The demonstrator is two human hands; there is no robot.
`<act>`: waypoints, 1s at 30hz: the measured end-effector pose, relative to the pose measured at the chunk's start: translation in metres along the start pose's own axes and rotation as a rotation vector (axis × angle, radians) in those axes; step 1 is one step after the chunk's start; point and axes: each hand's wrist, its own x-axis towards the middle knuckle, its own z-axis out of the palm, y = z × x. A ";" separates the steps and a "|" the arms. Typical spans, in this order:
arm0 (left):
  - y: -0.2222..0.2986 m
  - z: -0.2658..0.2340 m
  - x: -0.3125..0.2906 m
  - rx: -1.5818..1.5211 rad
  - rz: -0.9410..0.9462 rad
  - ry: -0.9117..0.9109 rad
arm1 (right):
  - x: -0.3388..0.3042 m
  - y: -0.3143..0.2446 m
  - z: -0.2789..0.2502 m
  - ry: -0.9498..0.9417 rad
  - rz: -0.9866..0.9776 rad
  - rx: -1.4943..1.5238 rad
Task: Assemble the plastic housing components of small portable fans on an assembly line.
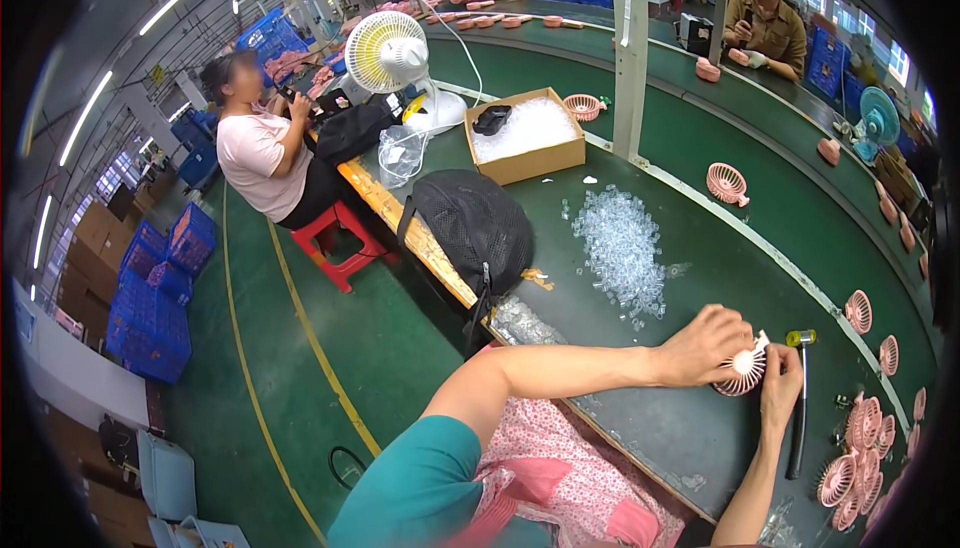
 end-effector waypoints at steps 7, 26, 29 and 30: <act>-0.003 0.023 -0.006 -0.023 0.098 -0.117 | -0.005 -0.006 -0.017 -0.101 -0.350 -0.382; 0.013 -0.002 0.003 0.038 -0.010 -0.260 | -0.014 -0.010 -0.027 -0.078 -0.214 -0.347; 0.012 -0.003 0.003 0.044 -0.005 -0.252 | -0.022 -0.011 -0.045 0.091 -0.260 -0.436; 0.012 -0.002 0.003 0.043 -0.006 -0.248 | -0.024 -0.007 -0.052 0.128 -0.249 -0.505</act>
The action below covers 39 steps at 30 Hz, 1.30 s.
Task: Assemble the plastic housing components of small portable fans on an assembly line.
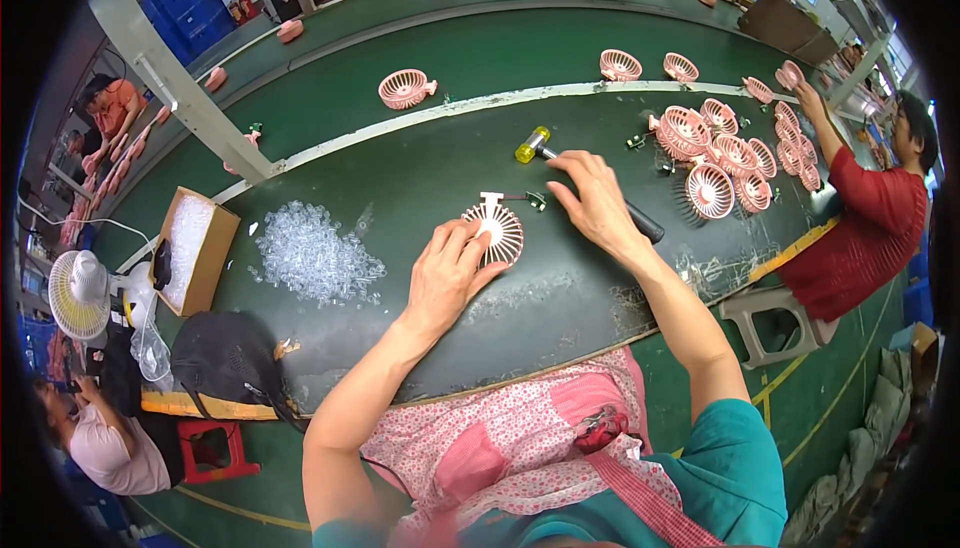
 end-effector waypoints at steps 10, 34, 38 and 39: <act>-0.003 0.000 -0.002 0.032 0.012 0.014 | 0.006 -0.007 -0.025 -0.074 0.125 0.020; -0.120 -0.028 -0.021 0.806 -0.539 0.082 | 0.021 -0.023 0.035 -0.312 -0.078 0.256; -0.114 -0.039 -0.020 0.730 -0.570 0.118 | 0.017 -0.024 0.040 -0.268 -0.039 0.252; -0.114 -0.043 -0.023 0.738 -0.578 0.112 | 0.018 -0.025 0.042 -0.266 -0.052 0.266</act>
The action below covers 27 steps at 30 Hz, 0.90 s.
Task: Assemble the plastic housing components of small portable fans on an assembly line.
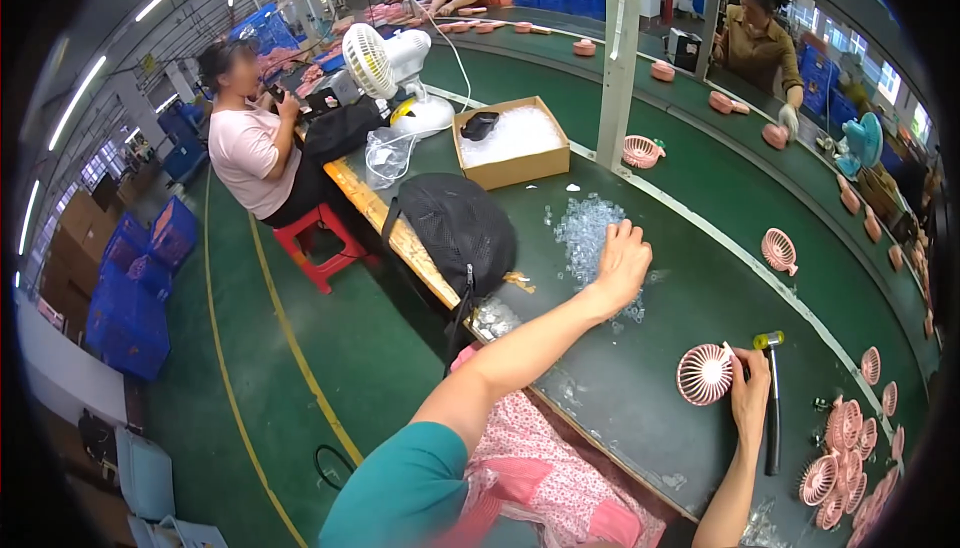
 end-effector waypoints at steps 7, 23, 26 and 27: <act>-0.005 -0.008 0.004 -0.095 0.044 0.087 | -0.001 -0.008 0.006 0.041 -0.004 0.016; 0.074 -0.013 -0.024 -2.155 -0.625 -0.785 | -0.006 -0.035 0.012 0.199 -0.003 0.436; 0.074 -0.017 -0.025 -2.140 -0.628 -0.790 | -0.010 -0.041 0.010 0.197 -0.007 0.445; 0.076 -0.018 -0.026 -2.141 -0.624 -0.799 | -0.010 -0.041 0.011 0.189 -0.016 0.436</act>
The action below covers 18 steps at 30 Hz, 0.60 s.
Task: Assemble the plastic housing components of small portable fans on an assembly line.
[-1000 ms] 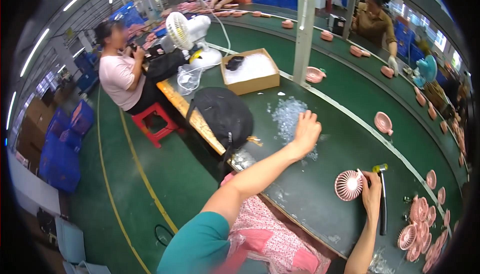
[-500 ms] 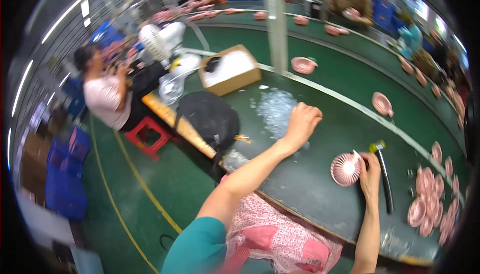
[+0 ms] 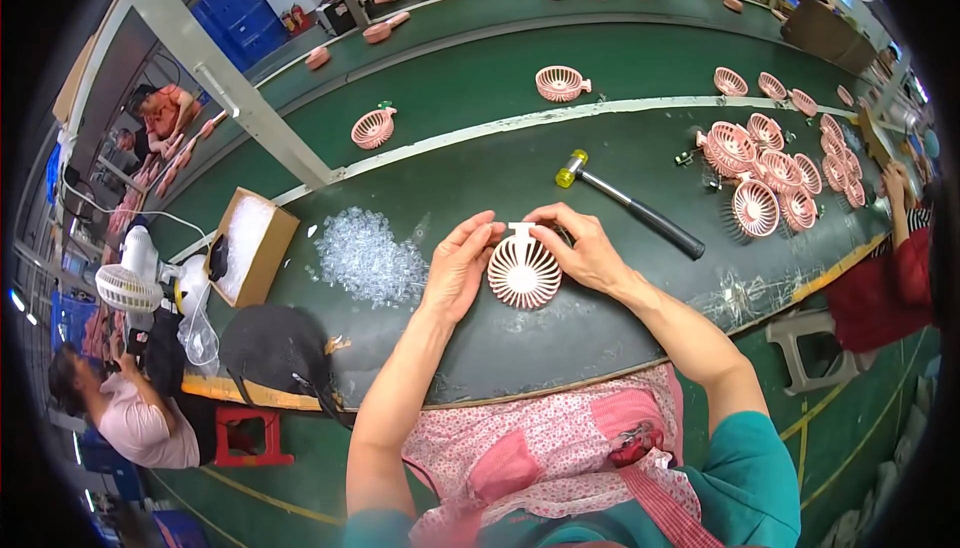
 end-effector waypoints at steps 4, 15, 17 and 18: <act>0.000 0.004 -0.005 0.028 -0.002 0.043 | -0.003 -0.001 0.005 -0.023 -0.012 -0.021; -0.007 0.025 -0.011 0.511 0.155 0.069 | -0.007 0.003 0.001 0.030 0.021 -0.094; -0.008 0.028 -0.012 0.645 0.236 0.028 | -0.006 0.007 -0.002 0.051 0.007 -0.098; -0.006 0.026 -0.012 0.622 0.223 0.013 | -0.004 0.007 -0.001 0.046 0.005 -0.098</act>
